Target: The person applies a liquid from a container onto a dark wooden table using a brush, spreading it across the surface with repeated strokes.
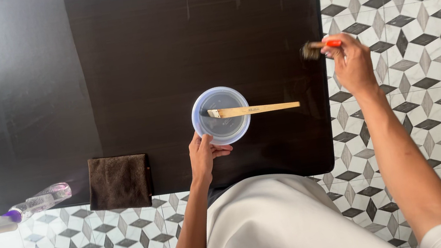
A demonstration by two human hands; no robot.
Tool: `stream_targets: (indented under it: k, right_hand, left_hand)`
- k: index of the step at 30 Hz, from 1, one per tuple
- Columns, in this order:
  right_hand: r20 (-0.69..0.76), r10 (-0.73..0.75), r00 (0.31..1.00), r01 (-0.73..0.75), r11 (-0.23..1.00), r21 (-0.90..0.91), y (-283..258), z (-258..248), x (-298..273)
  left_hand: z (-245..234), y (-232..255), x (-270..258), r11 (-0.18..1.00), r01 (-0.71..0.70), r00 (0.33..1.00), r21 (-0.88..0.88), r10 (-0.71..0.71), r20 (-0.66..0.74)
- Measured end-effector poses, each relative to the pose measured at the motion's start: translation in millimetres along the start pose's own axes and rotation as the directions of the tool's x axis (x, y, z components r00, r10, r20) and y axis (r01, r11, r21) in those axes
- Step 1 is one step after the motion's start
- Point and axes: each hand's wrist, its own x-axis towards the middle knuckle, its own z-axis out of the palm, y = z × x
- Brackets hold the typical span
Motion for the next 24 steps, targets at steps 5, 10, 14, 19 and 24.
stream_targets:
  k: [5, 10, 14, 19, 24]
  right_hand:
    - [0.005, -0.103, 0.995, 0.103, 0.993, -0.06, 18, 6, 35]
    - [-0.009, -0.135, 0.991, 0.134, 0.989, -0.056, 32, 9, 81]
    - [-0.017, -0.182, 0.983, 0.18, 0.98, -0.089, 46, 9, 118]
    - [-0.028, -0.244, 0.969, 0.242, 0.968, -0.068, 71, 15, 164]
    - [-0.043, -0.314, 0.948, 0.314, 0.949, -0.005, 87, 22, 203]
  left_hand:
    - [1, 4, 16, 0.998, -0.062, 0.997, 0.013, 0.063, -0.047]
    - [9, 14, 29, 0.992, -0.09, 0.993, 0.088, 0.096, -0.073]
    - [22, 23, 37, 0.967, -0.09, 0.983, 0.238, 0.125, -0.134]
    - [34, 35, 47, 0.957, -0.057, 0.966, 0.285, 0.124, -0.225]
    - [35, 39, 53, 0.921, 0.008, 0.957, 0.389, 0.106, -0.271]
